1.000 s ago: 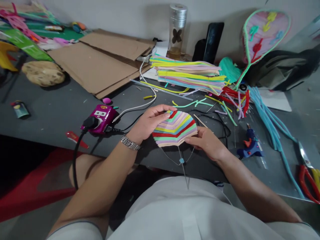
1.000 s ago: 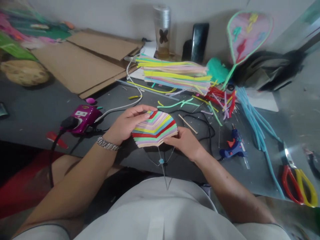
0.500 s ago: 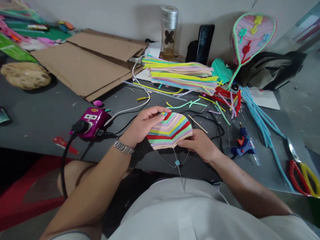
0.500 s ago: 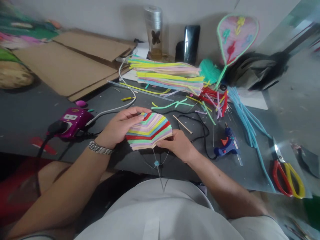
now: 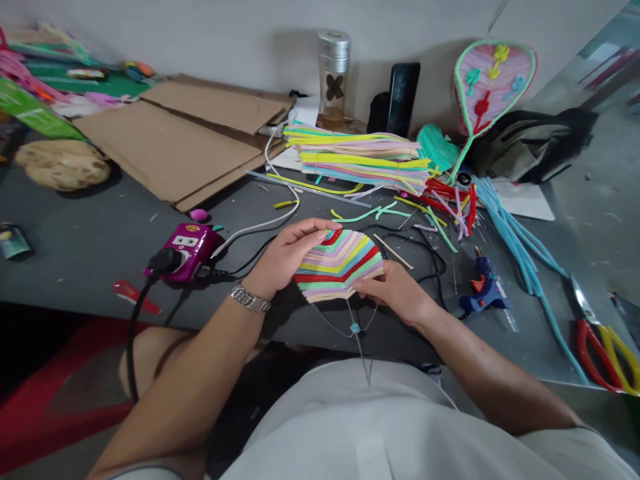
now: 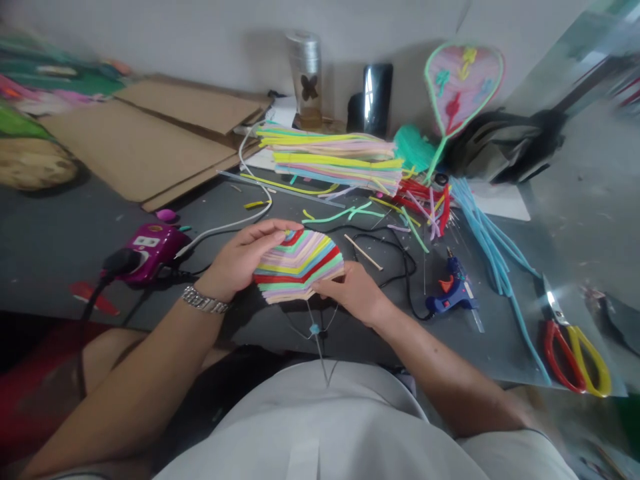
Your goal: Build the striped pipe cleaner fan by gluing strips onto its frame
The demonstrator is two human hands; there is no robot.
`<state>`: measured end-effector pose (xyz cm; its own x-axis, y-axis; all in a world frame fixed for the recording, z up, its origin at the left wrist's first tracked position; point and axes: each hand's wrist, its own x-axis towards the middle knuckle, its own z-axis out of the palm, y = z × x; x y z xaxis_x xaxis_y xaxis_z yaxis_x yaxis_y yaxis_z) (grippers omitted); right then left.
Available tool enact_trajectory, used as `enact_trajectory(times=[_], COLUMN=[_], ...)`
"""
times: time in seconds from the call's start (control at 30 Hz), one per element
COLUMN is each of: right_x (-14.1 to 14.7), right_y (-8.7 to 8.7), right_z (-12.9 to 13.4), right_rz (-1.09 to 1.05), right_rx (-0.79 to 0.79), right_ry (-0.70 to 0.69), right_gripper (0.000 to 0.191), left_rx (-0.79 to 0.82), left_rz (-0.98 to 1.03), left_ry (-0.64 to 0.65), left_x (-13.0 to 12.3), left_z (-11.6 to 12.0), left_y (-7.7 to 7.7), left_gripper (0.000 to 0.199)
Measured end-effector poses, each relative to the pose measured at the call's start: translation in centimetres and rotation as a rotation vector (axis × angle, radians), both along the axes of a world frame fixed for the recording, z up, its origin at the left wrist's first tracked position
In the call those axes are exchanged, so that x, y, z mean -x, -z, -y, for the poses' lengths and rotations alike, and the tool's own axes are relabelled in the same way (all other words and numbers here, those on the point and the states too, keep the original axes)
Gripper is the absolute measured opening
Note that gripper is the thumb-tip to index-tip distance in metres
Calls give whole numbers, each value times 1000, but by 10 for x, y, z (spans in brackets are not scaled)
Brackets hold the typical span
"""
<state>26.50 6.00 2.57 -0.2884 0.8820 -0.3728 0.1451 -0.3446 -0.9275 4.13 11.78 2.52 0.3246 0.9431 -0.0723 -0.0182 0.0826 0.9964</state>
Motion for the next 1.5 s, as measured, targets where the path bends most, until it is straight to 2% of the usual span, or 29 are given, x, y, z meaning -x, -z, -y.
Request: enact_trajectory(times=[0.1,0.17,0.33,0.47,0.67,0.8,0.87,0.93,1.0,1.07,1.13,1.27,1.5], right_x=[-6,-11,-21,-20,-19,-21,-23,-23,-22,-19,-15,-8,-6], right_y=[-2,-2,-2,-3,-1,1,1,0,-1,-2,-2,0,3], right_z=[0,-1,-2,-2,-2,1,7,13,20,26,31,35,34], right_rz=[-69,-89,-83,-49,8,148,293,420,444,398,383,455,508], right_rx=[47,22,-38,-81,-148,-336,-530,-798,-1074,-1282,-1396,-1451,-1449], right_ry=[54,98,204,216,246,324,392,410,314,133,-33,-165,-195], right_gripper=[45,52,64,66,62,51,39,24,17,28,39,36,31], left_rx=[-24,-12,59,33,-43,-63,-61,-34,2,2,-35,-76,-84], left_rz=[-10,-13,26,2,-104,-149,-151,-118,-72,-57,-77,-115,-111], left_ry=[-62,-78,-26,-34,-55,-55,-54,-32,-3,0,-21,-56,-52], left_x=[1,2,6,7,5,5,5,5,6,6,7,7,6], left_z=[1,1,-1,-1,3,4,5,5,4,4,3,2,5], left_y=[-1,-2,3,2,-8,-12,-12,-10,-8,-5,-3,-2,-6], left_gripper=[37,42,52,53,48,47,48,51,53,53,51,49,49])
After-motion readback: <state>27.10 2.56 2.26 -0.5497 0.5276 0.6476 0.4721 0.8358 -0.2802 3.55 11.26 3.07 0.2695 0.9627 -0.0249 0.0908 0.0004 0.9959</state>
